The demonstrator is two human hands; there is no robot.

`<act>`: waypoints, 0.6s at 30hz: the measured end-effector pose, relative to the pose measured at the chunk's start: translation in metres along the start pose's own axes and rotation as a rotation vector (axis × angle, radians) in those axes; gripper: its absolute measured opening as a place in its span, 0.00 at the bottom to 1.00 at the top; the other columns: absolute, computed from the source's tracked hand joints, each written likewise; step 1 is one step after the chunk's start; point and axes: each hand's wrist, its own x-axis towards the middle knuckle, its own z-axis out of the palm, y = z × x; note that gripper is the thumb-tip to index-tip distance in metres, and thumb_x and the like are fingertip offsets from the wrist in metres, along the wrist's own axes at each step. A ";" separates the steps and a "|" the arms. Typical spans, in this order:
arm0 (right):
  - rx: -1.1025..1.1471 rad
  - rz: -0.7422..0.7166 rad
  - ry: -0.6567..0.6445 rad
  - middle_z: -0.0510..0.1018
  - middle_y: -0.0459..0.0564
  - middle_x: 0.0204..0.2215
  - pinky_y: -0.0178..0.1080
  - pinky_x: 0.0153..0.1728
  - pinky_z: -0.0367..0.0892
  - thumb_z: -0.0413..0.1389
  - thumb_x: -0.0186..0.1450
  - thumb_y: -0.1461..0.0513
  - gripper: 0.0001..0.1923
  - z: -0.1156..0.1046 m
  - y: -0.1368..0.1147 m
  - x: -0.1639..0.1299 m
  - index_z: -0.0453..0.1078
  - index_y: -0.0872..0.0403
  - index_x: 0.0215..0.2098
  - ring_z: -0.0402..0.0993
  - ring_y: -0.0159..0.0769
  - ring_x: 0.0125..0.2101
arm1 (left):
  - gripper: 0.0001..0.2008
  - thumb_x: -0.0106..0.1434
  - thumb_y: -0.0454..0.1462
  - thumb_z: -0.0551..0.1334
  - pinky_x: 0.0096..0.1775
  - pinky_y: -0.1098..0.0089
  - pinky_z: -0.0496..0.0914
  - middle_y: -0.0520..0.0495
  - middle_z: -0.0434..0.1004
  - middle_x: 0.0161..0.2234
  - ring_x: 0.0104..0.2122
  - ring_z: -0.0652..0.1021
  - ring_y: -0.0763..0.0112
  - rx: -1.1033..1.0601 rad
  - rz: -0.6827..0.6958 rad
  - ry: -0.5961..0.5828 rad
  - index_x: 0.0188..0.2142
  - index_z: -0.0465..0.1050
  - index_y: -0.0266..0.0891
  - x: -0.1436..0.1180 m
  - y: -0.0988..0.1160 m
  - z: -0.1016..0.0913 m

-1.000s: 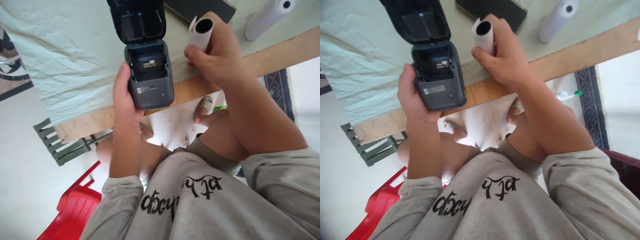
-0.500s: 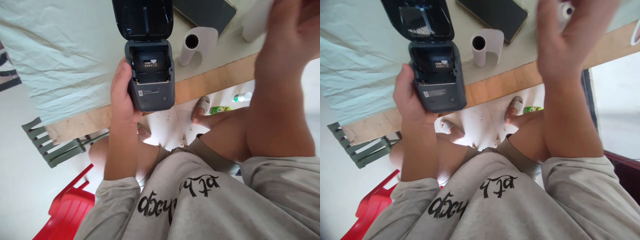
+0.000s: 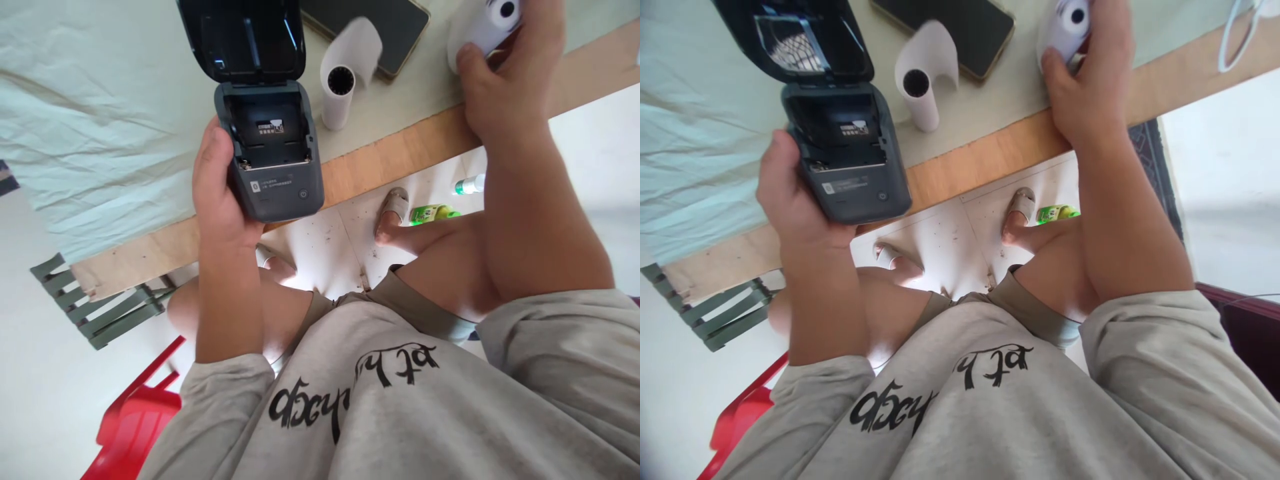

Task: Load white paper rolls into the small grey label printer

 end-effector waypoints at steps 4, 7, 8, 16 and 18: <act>0.444 0.285 -0.001 0.59 0.44 0.50 0.27 0.28 0.57 0.43 0.54 0.67 0.24 -0.004 -0.018 -0.005 0.52 0.47 0.50 0.61 0.17 0.32 | 0.12 0.61 0.45 0.53 0.40 0.58 0.67 0.46 0.75 0.37 0.40 0.75 0.63 -0.077 0.007 0.073 0.35 0.70 0.41 0.001 -0.004 0.003; 0.725 0.577 -0.180 0.65 0.49 0.40 0.29 0.26 0.60 0.36 0.56 0.65 0.16 -0.005 -0.031 -0.008 0.56 0.53 0.42 0.64 0.19 0.29 | 0.13 0.60 0.46 0.54 0.40 0.58 0.69 0.43 0.74 0.37 0.39 0.75 0.61 -0.100 0.015 0.080 0.35 0.69 0.39 0.003 -0.006 0.004; 0.775 0.623 -0.222 0.65 0.49 0.38 0.29 0.26 0.61 0.37 0.57 0.65 0.14 -0.005 -0.034 -0.009 0.56 0.54 0.40 0.64 0.19 0.28 | 0.13 0.60 0.46 0.54 0.39 0.58 0.69 0.43 0.74 0.37 0.39 0.75 0.61 -0.101 0.012 0.080 0.35 0.69 0.39 0.004 -0.006 0.003; 0.909 0.676 -0.263 0.63 0.42 0.46 0.28 0.31 0.66 0.42 0.58 0.64 0.19 0.000 -0.043 -0.009 0.50 0.46 0.48 0.65 0.16 0.32 | 0.14 0.59 0.47 0.54 0.41 0.57 0.70 0.47 0.77 0.37 0.38 0.75 0.61 -0.068 0.013 0.041 0.34 0.73 0.44 0.005 -0.009 -0.003; 0.909 0.716 -0.268 0.61 0.48 0.50 0.26 0.28 0.63 0.34 0.60 0.65 0.17 0.000 -0.045 -0.007 0.54 0.53 0.46 0.66 0.17 0.34 | 0.14 0.58 0.47 0.54 0.40 0.57 0.70 0.48 0.77 0.36 0.37 0.75 0.60 -0.073 0.027 0.048 0.33 0.73 0.45 0.006 -0.010 -0.004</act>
